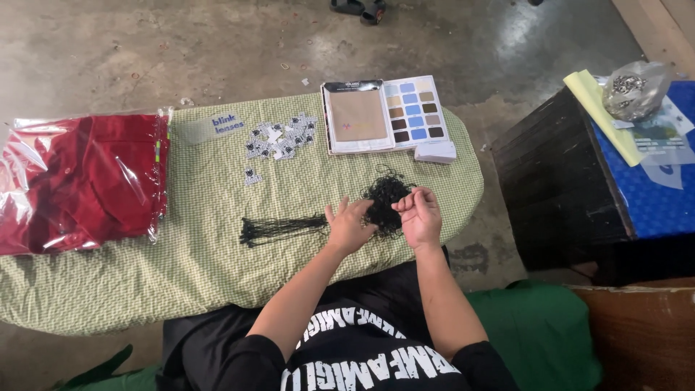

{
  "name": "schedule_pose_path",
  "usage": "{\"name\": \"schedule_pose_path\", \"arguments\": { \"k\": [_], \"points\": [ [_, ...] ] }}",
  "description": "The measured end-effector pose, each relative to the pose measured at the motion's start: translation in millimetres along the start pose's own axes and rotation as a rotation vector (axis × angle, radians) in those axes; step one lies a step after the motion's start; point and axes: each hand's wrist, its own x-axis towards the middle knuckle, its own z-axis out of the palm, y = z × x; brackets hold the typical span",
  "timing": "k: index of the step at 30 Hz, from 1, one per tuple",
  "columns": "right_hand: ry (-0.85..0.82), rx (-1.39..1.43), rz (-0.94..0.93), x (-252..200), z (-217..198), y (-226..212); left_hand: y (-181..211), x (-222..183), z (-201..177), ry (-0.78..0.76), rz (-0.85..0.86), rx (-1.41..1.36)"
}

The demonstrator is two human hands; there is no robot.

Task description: Organizing and aligning thin black elastic strings on a table

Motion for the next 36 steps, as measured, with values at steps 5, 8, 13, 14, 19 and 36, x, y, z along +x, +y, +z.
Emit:
{"name": "schedule_pose_path", "arguments": {
  "k": [5,8,13,14,19,36],
  "points": [
    [-0.07,0.02,0.127,-3,5,12,-5,3,12,0.042,0.082,-0.2],
    [-0.107,0.014,0.202,-5,7,21,-21,14,25,0.063,0.129,-0.221],
    [-0.154,0.062,0.297,-6,17,25,-63,26,43,0.081,0.103,-0.301],
    [-0.137,0.007,0.341,-8,24,23,-63,20,40,0.095,0.081,-0.358],
    [-0.118,-0.225,0.425,-13,38,35,-99,-9,27,0.26,-0.02,-0.471],
    [-0.721,-1.419,0.182,-23,109,85,-204,-86,-66,0.577,-0.294,-0.113]
  ]
}}
